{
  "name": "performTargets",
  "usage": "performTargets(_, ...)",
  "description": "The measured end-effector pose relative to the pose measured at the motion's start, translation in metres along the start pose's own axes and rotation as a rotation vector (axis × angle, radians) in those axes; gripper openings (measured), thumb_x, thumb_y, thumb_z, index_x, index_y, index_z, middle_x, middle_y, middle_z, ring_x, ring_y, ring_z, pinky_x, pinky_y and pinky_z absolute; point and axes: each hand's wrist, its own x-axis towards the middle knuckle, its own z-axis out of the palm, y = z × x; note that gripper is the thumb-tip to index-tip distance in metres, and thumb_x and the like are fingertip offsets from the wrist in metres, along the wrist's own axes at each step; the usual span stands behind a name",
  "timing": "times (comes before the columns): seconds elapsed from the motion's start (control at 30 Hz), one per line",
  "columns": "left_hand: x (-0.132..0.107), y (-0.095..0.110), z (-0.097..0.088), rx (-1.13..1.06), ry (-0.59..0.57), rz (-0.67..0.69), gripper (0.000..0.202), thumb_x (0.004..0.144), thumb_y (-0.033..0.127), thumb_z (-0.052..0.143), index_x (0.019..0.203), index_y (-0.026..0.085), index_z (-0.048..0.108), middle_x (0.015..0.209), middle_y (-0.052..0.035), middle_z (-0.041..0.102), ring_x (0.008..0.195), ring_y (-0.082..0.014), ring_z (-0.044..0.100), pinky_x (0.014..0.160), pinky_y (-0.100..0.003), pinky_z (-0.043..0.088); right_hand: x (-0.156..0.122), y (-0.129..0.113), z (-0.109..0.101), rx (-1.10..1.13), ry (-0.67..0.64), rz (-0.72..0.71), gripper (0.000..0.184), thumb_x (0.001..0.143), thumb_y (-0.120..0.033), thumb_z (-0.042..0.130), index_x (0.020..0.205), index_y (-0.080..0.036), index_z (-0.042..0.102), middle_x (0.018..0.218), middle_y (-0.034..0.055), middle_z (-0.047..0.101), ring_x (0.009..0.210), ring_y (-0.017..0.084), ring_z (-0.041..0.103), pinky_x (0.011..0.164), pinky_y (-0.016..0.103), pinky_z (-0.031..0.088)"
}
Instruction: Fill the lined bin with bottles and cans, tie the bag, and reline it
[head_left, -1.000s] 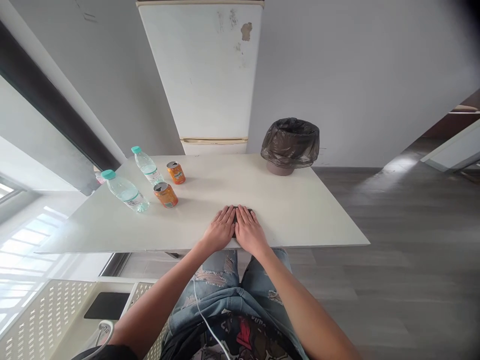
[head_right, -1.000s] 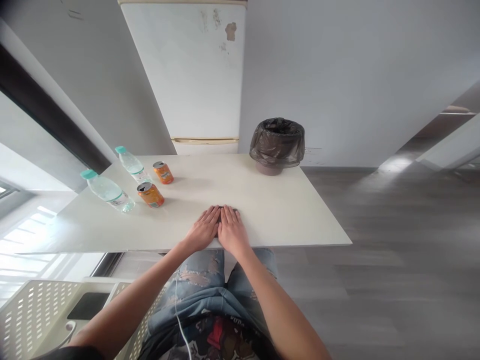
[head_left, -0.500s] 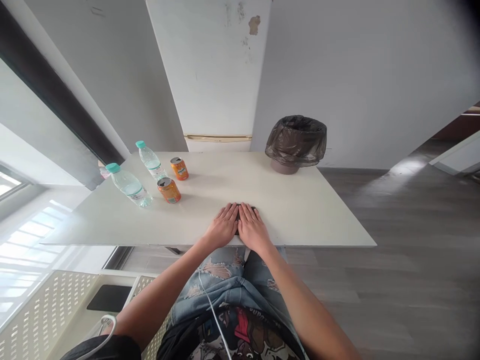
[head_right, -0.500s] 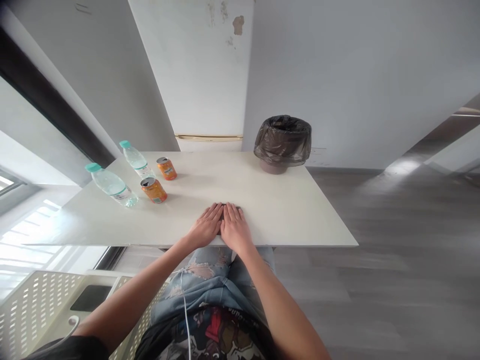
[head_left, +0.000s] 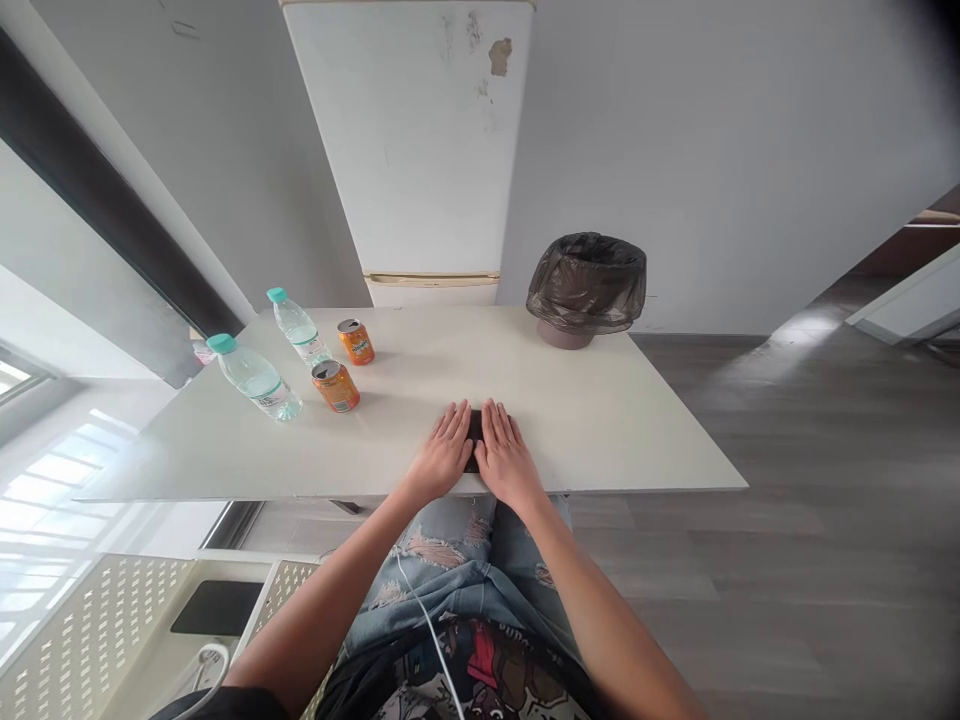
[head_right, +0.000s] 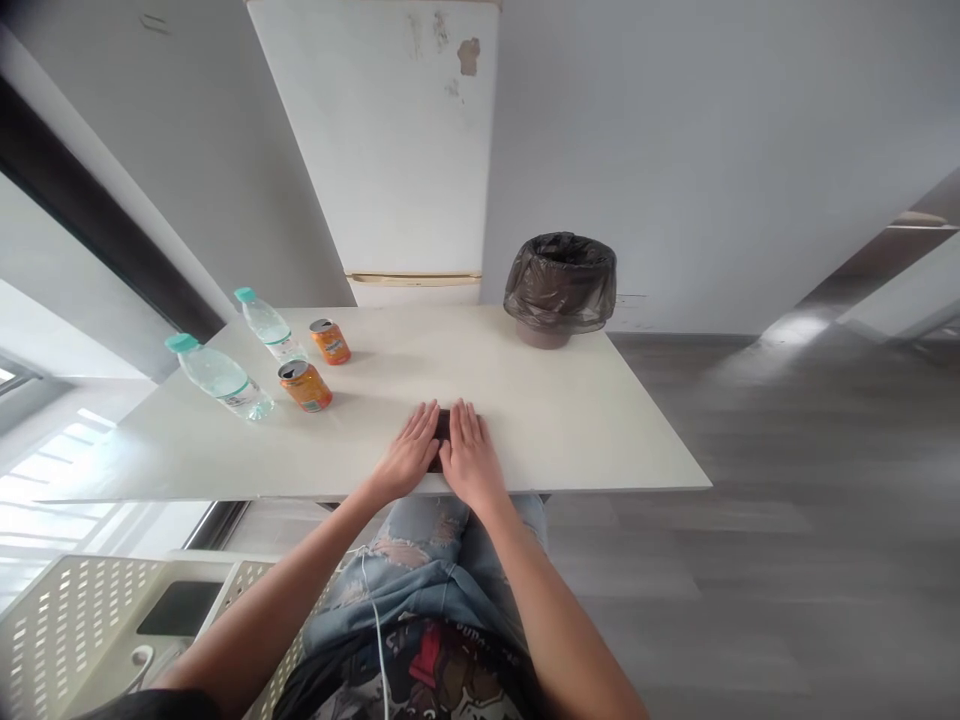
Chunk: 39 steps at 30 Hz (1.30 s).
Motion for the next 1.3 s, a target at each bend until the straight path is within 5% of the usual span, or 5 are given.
performTargets(0.13, -0.001, -0.01, -0.009, -0.426, 0.207, -0.172, 0.064, 0.111, 0.054, 0.03, 0.17, 0.028, 0.027, 0.179, -0.0052, 0.021, 0.167, -0.0259, 0.012, 0.136, -0.049, 0.016, -0.003, 0.011, 0.001, 0.214, 0.14, 0.099, 0.066, 0.112, -0.034, 0.014, 0.17, -0.025, -0.017, 0.18, 0.0013, 0.0, 0.167, 0.024, 0.003, 0.135, 0.054, 0.023)
performTargets(0.33, 0.003, -0.026, -0.009, -0.994, 0.5, -0.361, 0.055, 0.105, 0.062, 0.044, 0.138, 0.023, 0.062, 0.155, -0.0137, 0.059, 0.15, -0.0278, 0.051, 0.128, -0.047, 0.038, -0.005, 0.019, 0.001, 0.37, 0.203, 0.21, 0.064, 0.113, -0.041, 0.014, 0.174, -0.027, -0.003, 0.18, -0.0013, 0.007, 0.167, 0.022, 0.007, 0.135, 0.049, 0.027)
performTargets(0.6, 0.004, -0.023, -0.011, -0.932, 0.482, -0.317, 0.041, 0.104, 0.058, 0.05, 0.124, 0.024, 0.062, 0.137, -0.0116, 0.065, 0.136, -0.0265, 0.06, 0.116, -0.045, 0.049, -0.008, -0.008, -0.016, 0.061, -0.057, -0.332, 0.059, 0.112, -0.038, 0.029, 0.168, -0.021, 0.035, 0.178, 0.0016, 0.021, 0.167, 0.025, 0.014, 0.136, 0.054, 0.017)
performTargets(0.87, 0.006, -0.021, -0.016, -0.888, 0.408, -0.27, 0.039, 0.103, 0.058, 0.05, 0.125, 0.026, 0.059, 0.137, -0.0111, 0.062, 0.121, -0.0253, 0.066, 0.102, -0.041, 0.056, -0.001, -0.007, -0.022, 0.009, -0.188, -0.165, 0.061, 0.113, -0.049, 0.023, 0.168, -0.025, 0.035, 0.176, -0.0002, 0.024, 0.166, 0.025, 0.018, 0.135, 0.055, 0.019)
performTargets(1.3, 0.006, -0.025, -0.016, -0.746, 0.348, -0.228, 0.043, 0.103, 0.06, 0.049, 0.112, 0.023, 0.069, 0.124, -0.0096, 0.066, 0.109, -0.0243, 0.066, 0.089, -0.037, 0.058, -0.043, 0.174, -0.077, -0.184, -0.01, 0.73, 0.066, 0.107, -0.036, 0.02, 0.168, -0.016, 0.037, 0.177, 0.0056, 0.024, 0.164, 0.03, 0.023, 0.132, 0.059, 0.019)
